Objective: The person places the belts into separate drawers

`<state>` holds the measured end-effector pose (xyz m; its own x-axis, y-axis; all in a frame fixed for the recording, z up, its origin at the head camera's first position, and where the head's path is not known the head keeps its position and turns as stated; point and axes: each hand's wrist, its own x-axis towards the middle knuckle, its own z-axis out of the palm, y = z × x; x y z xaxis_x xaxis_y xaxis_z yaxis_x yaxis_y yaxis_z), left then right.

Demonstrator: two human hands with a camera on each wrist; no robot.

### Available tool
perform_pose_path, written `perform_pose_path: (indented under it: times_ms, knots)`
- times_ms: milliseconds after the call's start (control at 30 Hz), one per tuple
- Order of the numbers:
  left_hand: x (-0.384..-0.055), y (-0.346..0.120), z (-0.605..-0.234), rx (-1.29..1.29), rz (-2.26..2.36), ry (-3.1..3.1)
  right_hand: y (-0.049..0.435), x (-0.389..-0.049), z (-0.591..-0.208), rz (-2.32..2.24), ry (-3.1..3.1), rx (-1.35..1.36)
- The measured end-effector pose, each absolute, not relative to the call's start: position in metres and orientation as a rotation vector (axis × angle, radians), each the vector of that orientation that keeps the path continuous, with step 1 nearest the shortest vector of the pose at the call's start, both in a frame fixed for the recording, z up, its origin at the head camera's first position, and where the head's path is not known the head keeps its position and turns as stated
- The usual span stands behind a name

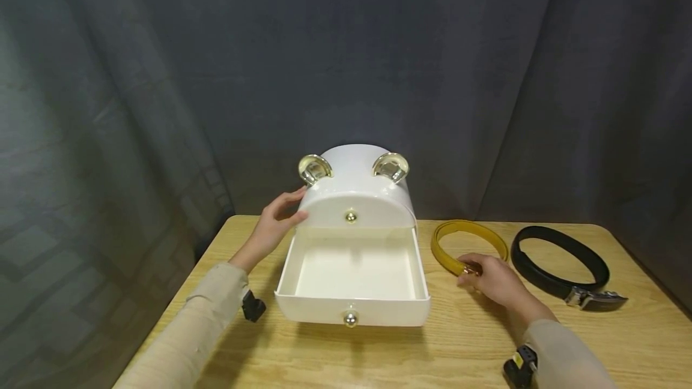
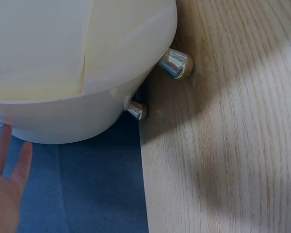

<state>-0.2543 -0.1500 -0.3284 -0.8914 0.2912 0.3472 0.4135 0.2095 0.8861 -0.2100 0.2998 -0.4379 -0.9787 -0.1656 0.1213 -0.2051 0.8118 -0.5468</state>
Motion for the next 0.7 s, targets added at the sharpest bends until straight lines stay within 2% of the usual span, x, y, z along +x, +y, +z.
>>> perform_pose_path:
  times_ms: [333, 700]
  knots:
    - [-0.254, -0.150, -0.328, -0.673, -1.781, -2.378, 0.298, -0.204, -0.420, 0.883, -2.866, 0.333]
    - [-0.254, -0.149, -0.327, -0.670, -1.765, -2.379, 0.289, -0.185, -0.408, 0.927, -2.679, 0.251]
